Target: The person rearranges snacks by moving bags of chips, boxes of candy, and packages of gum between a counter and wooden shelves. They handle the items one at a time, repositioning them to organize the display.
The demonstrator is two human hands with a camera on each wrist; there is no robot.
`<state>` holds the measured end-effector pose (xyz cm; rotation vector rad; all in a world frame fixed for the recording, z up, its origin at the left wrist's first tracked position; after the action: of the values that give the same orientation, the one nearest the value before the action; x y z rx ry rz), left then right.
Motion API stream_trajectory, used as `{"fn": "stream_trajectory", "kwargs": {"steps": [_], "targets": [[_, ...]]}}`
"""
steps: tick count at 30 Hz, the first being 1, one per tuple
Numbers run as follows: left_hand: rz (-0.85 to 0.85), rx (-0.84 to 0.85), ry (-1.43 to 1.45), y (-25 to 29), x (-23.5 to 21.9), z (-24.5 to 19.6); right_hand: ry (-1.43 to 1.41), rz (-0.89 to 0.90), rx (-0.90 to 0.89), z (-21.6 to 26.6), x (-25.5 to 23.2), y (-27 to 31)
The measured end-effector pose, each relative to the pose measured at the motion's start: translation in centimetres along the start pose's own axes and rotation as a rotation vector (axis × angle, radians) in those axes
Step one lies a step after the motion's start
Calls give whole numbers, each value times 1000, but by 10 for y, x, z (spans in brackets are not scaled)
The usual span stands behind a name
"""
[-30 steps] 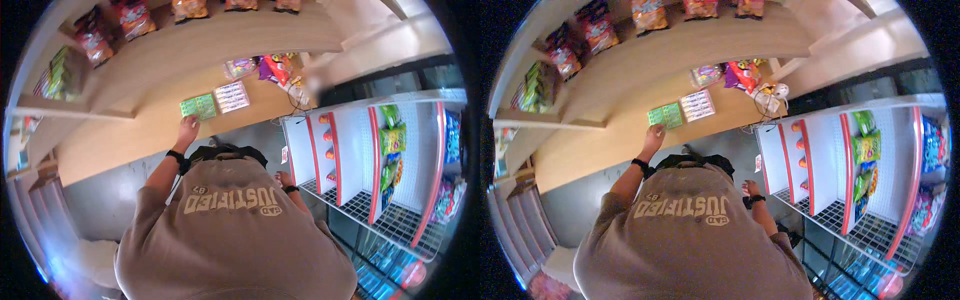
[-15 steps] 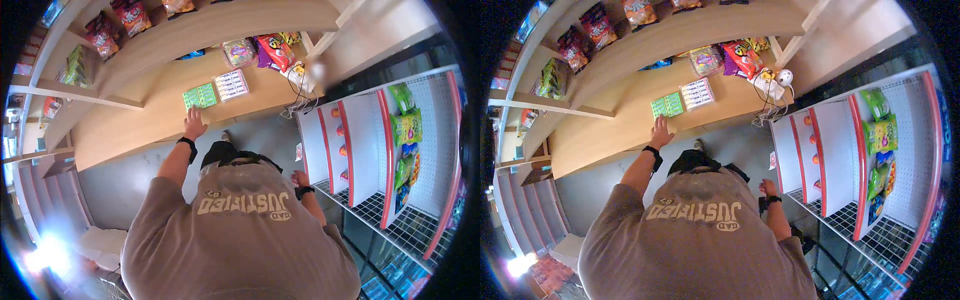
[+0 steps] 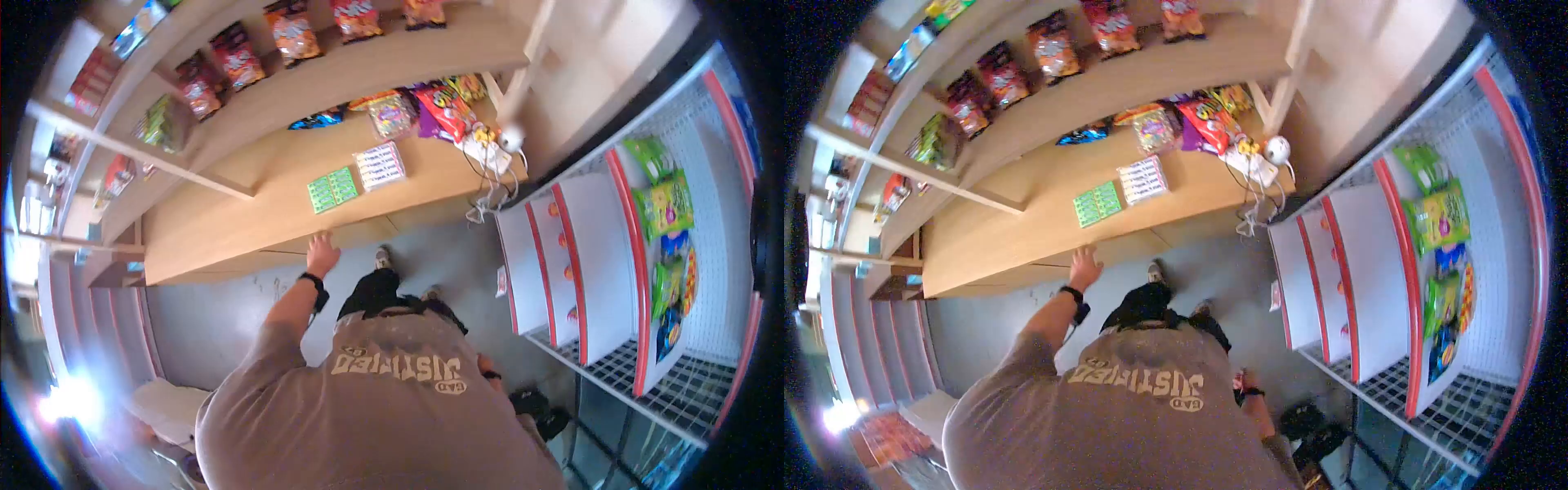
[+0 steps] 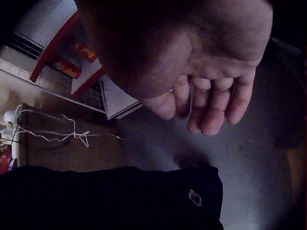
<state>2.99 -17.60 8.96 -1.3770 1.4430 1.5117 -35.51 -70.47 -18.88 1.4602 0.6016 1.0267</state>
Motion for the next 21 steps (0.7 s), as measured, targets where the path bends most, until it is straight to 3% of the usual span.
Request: {"fn": "stream_trajectory", "kwargs": {"steps": [2, 3, 6, 8, 9, 10, 11, 12, 13, 14, 16, 17, 19, 20, 21], "targets": [[-17, 95, -62, 38, 39, 24, 31, 62, 20, 51, 20, -18], [83, 49, -36, 60, 52, 35, 95, 37, 9, 58, 27, -7], [524, -53, 251, 110, 114, 98, 268, -39, -39, 86, 51, 34], [789, 38, 269, 147, 91, 104, 370, -95, -78, 110, 67, 64], [917, 92, 266, 164, 101, 124, 419, -126, -101, 124, 93, 75], [853, 156, 189, 175, 111, 144, 712, -10, -398, 127, 87, 52], [789, 217, 114, 185, 124, 162, 735, 5, -409, 137, 81, 28], [658, 393, -117, 188, 144, 181, 563, -13, -279, 152, 99, 43], [635, 375, -102, 191, 152, 193, 393, -31, -152, 165, 115, 53], [584, 321, -114, 194, 157, 201, 423, -22, -165, 173, 125, 56], [465, 273, -22, 203, 165, 215, 586, 195, -231, 184, 142, 61], [444, 255, -2, 205, 165, 217, 619, 202, -239, 186, 147, 54], [400, 106, 591, 208, 161, 224, 728, 96, -165, 186, 159, 36], [377, 93, 610, 210, 147, 217, 780, 41, -129, 185, 169, 30], [361, -181, 747, 215, 130, 206, 808, 44, -136, 180, 183, 29]]}}
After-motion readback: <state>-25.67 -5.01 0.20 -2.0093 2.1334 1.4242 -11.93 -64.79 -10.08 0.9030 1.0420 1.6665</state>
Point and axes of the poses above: each hand's wrist, its own y-axis away from the middle knuckle, its own x-axis out of the palm, z = x × y, the point moved 1 cm from there along -y, towards the middle knuckle
